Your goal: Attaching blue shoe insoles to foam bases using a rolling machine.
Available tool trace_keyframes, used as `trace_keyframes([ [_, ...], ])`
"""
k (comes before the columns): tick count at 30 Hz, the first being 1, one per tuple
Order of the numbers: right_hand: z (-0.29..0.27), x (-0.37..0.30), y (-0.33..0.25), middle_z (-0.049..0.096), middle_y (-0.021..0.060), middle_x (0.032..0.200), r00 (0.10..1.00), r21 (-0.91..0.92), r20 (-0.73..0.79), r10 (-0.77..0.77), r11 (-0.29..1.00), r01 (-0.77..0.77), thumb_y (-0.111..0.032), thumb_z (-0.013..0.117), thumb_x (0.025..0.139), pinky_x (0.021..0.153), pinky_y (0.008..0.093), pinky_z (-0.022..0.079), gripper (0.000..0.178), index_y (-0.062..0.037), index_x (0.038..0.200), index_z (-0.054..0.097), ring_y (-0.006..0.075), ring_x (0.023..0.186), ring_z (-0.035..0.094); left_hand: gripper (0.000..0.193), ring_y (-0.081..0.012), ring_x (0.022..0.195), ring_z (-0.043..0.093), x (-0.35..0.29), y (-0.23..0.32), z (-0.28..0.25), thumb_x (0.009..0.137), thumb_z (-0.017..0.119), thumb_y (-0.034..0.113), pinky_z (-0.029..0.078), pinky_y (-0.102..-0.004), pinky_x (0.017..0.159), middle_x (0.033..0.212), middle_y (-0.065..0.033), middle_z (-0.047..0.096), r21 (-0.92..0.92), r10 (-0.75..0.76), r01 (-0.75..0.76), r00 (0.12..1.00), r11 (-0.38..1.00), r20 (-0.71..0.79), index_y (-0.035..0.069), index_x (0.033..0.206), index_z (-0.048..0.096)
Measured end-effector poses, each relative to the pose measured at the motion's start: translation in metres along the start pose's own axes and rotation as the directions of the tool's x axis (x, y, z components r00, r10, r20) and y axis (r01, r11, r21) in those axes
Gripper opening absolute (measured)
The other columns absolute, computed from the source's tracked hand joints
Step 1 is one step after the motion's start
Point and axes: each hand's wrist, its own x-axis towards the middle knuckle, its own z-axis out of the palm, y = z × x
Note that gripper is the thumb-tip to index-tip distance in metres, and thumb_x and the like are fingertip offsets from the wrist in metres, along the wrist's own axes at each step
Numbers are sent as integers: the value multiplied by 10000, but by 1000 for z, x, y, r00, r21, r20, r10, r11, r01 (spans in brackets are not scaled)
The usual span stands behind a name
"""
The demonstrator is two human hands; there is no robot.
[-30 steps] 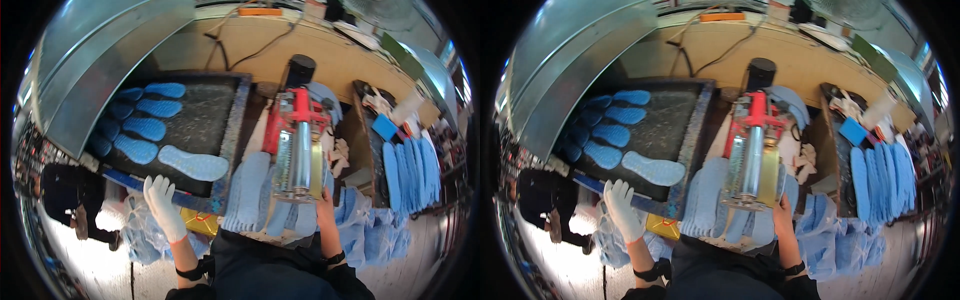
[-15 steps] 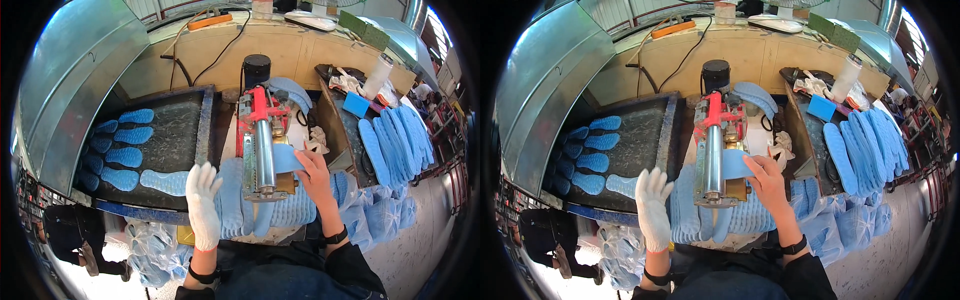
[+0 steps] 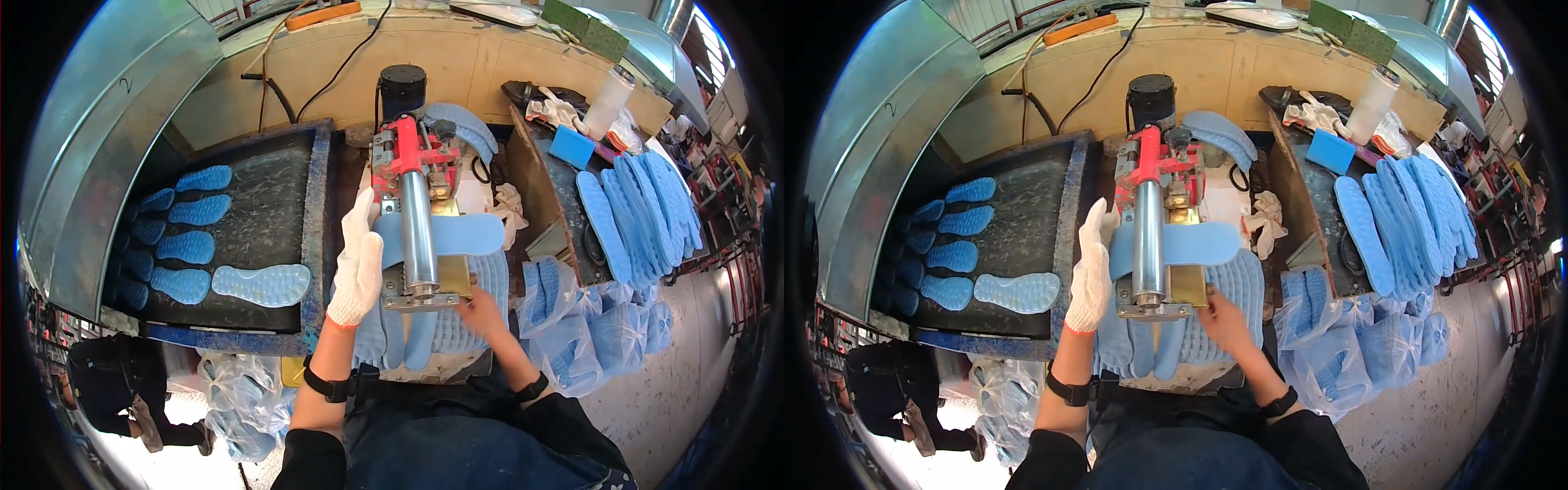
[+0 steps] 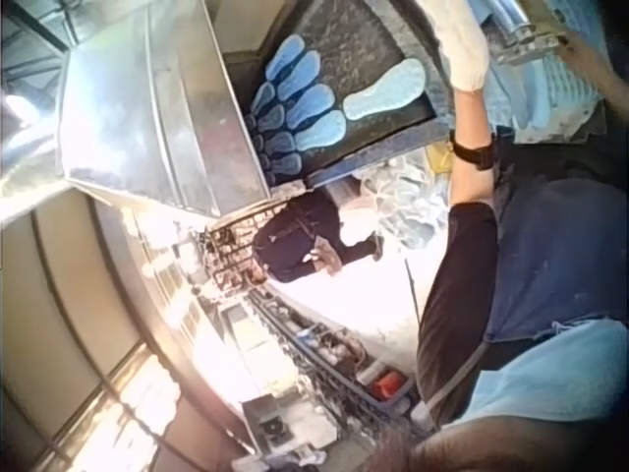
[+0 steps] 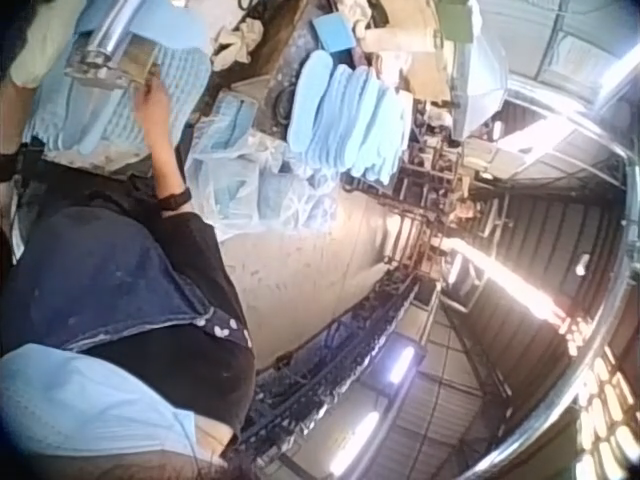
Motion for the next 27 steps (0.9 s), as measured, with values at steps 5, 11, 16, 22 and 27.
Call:
trace_keyframes([
  [5,43,-8,5,659,238,963,939,-350,318,-133,903,247,-119,589,868,784,503,506,280,-45,1135,626,452,914,626,601,-247,1227,465,-19,4,-9,1060,245,452,343,-371,1084,1267,-149,476,-171,-211,206,977,963,-11,74,1527,217],
  [11,73,-15,0,662,214,1009,836,-19,225,-501,855,518,-123,602,852,794,498,498,178,-48,991,682,416,965,619,684,-230,1285,429,-38,2,-28,1038,215,539,299,-360,1109,1363,-150,456,-178,-362,365,931,914,50,45,1508,275],
  [16,39,7,16,625,205,1135,973,-317,231,-25,943,99,-100,640,809,867,496,477,240,-69,1045,662,421,1062,572,669,-215,1380,341,-46,-1,-28,1051,263,489,225,-340,1159,1476,-141,396,-340,-451,464,884,818,120,-32,1467,320],
  [22,53,15,48,640,150,1117,878,-523,41,-477,739,425,-109,691,731,919,466,481,368,-94,1097,661,372,1069,594,580,-183,1256,486,-81,6,-21,1045,336,473,353,-333,1092,1370,-74,526,-659,-701,509,712,554,-40,34,1401,467],
  [27,39,9,46,631,154,1140,899,-661,124,-421,641,391,-172,744,714,902,474,476,471,-91,1163,632,380,1085,582,533,-172,1120,560,-86,33,-23,1026,415,465,436,-328,1001,1254,-52,592,-867,-824,375,562,328,-69,58,1358,505],
])
